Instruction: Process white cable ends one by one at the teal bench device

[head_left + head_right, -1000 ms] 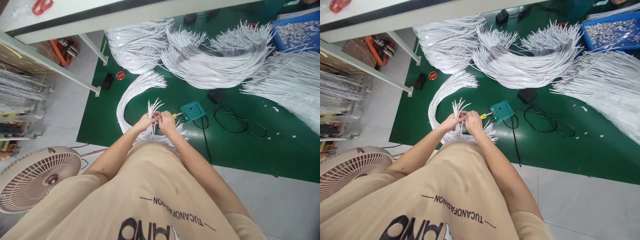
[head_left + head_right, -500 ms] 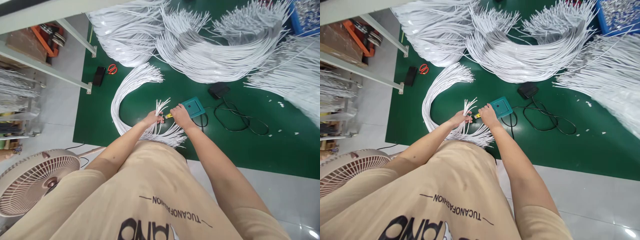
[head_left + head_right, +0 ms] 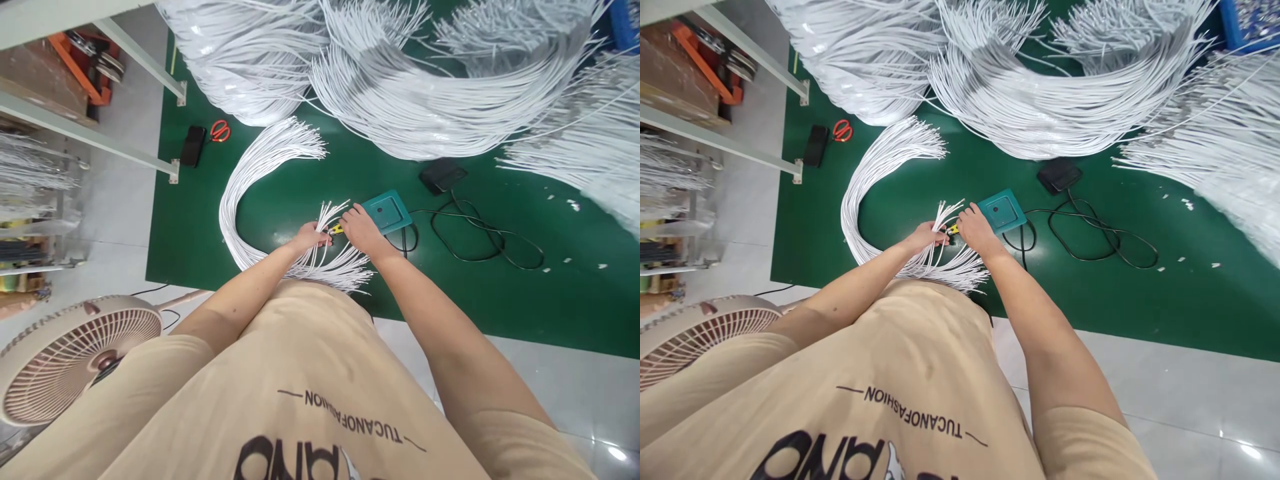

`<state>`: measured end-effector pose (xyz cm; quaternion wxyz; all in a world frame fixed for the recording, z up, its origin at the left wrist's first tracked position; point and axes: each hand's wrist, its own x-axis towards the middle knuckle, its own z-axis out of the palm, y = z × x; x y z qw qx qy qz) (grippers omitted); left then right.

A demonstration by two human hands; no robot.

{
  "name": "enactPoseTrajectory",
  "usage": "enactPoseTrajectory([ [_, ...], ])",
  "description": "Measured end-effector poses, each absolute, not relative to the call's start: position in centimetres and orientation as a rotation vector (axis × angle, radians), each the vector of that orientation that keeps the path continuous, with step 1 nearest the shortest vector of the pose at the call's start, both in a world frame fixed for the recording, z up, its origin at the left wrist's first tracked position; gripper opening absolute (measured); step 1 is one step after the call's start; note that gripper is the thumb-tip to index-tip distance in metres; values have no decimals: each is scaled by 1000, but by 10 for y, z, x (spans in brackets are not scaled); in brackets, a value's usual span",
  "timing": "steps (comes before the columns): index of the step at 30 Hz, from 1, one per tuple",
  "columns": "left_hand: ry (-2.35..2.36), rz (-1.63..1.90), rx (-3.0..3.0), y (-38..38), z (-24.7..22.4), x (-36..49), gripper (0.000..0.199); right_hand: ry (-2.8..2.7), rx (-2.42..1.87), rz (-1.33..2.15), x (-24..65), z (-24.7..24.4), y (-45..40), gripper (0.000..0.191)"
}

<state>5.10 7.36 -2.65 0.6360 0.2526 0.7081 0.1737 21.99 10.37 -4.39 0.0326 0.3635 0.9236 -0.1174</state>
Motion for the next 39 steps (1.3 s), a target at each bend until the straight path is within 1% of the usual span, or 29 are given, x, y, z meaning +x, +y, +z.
enactPoseTrajectory([
  [8, 1721, 346, 616, 75, -32, 55, 27, 2776, 1135, -431, 217, -42, 111, 29],
  [13, 1681, 335, 634, 75, -36, 56, 21, 2739, 1135, -434, 213, -38, 113, 27],
  [17, 1649, 382, 604, 74, -39, 54, 21, 2758, 1135, -440, 217, -37, 111, 27],
  [20, 1632, 403, 592, 74, -41, 53, 23, 2796, 1395, -371, 227, -39, 107, 34],
  [24, 1628, 400, 594, 75, -42, 52, 25, 2704, 1907, -253, 240, -46, 101, 52],
  [26, 1631, 397, 585, 76, -41, 50, 26, 2678, 1965, -285, 244, -50, 100, 55],
  [31, 1621, 456, 587, 76, -34, 39, 34, 2654, 1995, -323, 237, -45, 102, 51],
  [33, 1573, 504, 617, 76, -30, 31, 37, 2735, 1923, -388, 225, -34, 96, 47],
  [34, 1548, 529, 628, 76, -27, 26, 37, 2817, 1818, -450, 215, -29, 91, 45],
  [37, 1494, 572, 613, 76, -19, 14, 30, 3082, 1198, -691, 182, -19, 66, 40],
  [39, 1468, 583, 566, 77, -13, 6, 27, 3156, 851, -750, 162, -20, 48, 39],
])
